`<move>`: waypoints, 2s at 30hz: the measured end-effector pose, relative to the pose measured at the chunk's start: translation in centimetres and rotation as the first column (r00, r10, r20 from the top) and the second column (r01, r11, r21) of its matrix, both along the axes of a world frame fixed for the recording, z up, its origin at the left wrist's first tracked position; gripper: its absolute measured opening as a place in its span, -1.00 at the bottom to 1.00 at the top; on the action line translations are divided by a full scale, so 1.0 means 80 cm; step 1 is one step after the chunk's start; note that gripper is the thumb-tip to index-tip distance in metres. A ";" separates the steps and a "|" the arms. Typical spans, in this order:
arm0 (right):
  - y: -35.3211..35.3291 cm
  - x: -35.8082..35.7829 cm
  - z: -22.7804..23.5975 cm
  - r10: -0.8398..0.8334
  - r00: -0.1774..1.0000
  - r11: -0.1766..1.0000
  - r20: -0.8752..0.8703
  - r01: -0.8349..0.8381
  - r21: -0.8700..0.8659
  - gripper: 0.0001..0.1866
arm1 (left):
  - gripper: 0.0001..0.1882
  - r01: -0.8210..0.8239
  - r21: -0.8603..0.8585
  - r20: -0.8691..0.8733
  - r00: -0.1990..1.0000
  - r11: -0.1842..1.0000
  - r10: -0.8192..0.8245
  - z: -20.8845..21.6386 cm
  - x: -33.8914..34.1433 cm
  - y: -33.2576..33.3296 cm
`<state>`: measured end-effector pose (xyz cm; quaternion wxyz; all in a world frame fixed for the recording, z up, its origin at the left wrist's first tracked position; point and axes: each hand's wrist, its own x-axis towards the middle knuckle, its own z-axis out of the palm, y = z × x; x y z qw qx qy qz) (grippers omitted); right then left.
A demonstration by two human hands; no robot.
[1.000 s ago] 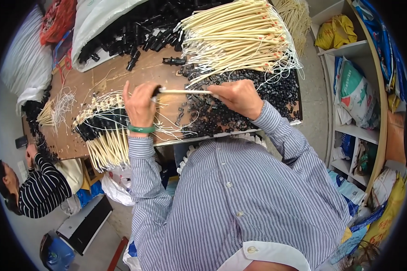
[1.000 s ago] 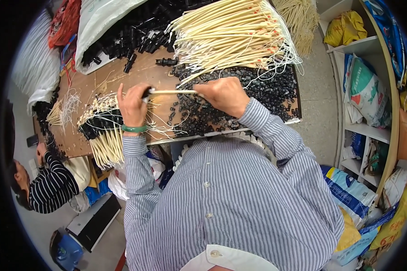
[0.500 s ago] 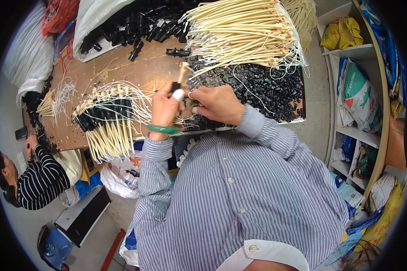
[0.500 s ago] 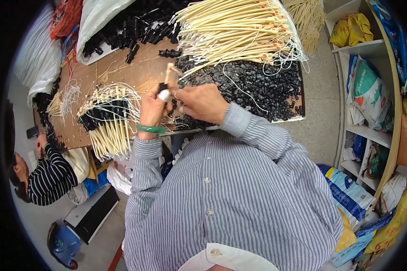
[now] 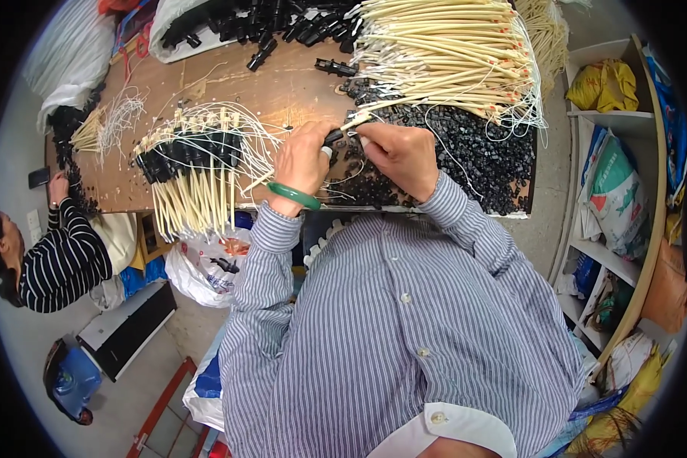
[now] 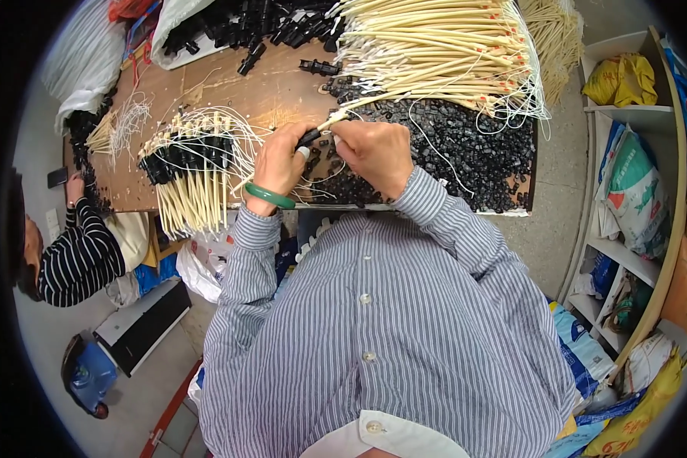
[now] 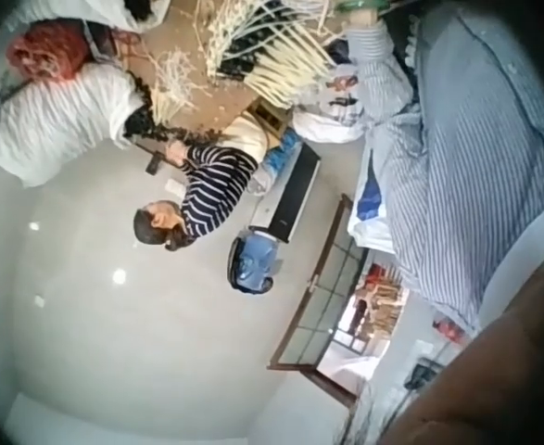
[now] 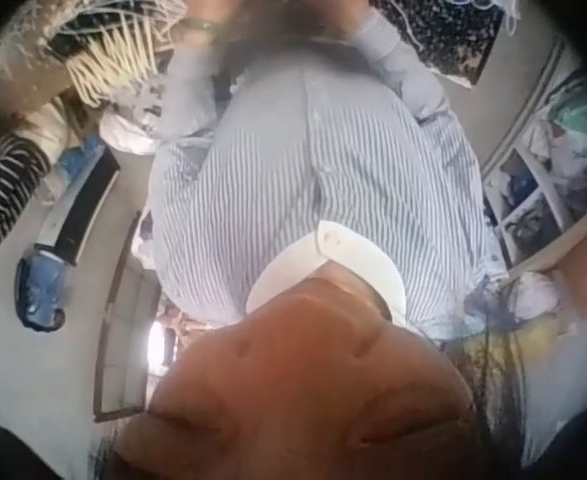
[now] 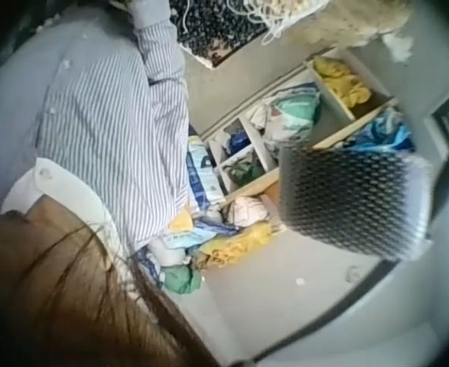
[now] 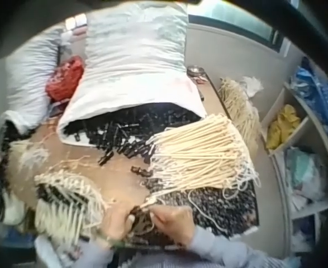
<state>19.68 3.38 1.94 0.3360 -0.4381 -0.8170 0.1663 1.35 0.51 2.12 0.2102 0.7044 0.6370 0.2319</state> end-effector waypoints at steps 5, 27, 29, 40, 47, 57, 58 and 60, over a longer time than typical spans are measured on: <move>-0.002 -0.007 -0.006 0.022 0.999 1.000 0.027 -0.022 -0.019 -0.89 | -0.58 0.047 -0.011 0.051 0.998 0.999 -0.046 0.001 0.002 -0.001; -0.023 -0.002 -0.029 0.206 0.948 0.955 -0.241 -0.248 -0.160 -0.83 | -0.66 0.014 0.286 0.457 0.877 0.958 -0.149 -0.019 0.010 -0.016; -0.024 0.001 -0.029 0.231 0.936 0.942 -0.264 -0.283 -0.178 -0.84 | -0.68 0.027 0.340 0.454 0.871 0.940 -0.189 -0.019 0.011 -0.018; -0.014 0.031 -0.021 -0.100 0.978 0.872 -0.182 -0.002 -0.489 -0.90 | -0.70 0.018 0.186 0.174 0.983 0.982 -0.051 -0.047 0.022 0.021; 0.004 0.030 -0.020 -0.168 0.969 0.844 -0.183 0.045 -0.534 -0.89 | -0.63 -0.084 -0.176 0.728 0.660 0.981 0.187 -0.009 0.053 0.012; 0.000 0.018 -0.005 -0.256 0.747 0.644 -0.613 -0.341 -0.685 -0.88 | -0.66 -0.295 0.030 0.710 0.678 0.955 0.187 -0.002 0.073 0.003; -0.001 0.018 -0.005 -0.258 0.736 0.639 -0.626 -0.356 -0.682 -0.88 | -0.67 -0.305 0.005 0.753 0.628 0.952 0.197 -0.001 0.073 0.002; -0.004 0.016 -0.005 -0.221 0.769 0.693 -0.599 -0.309 -0.652 -0.89 | -0.68 -0.270 -0.074 0.728 0.644 0.960 0.237 0.000 0.067 0.001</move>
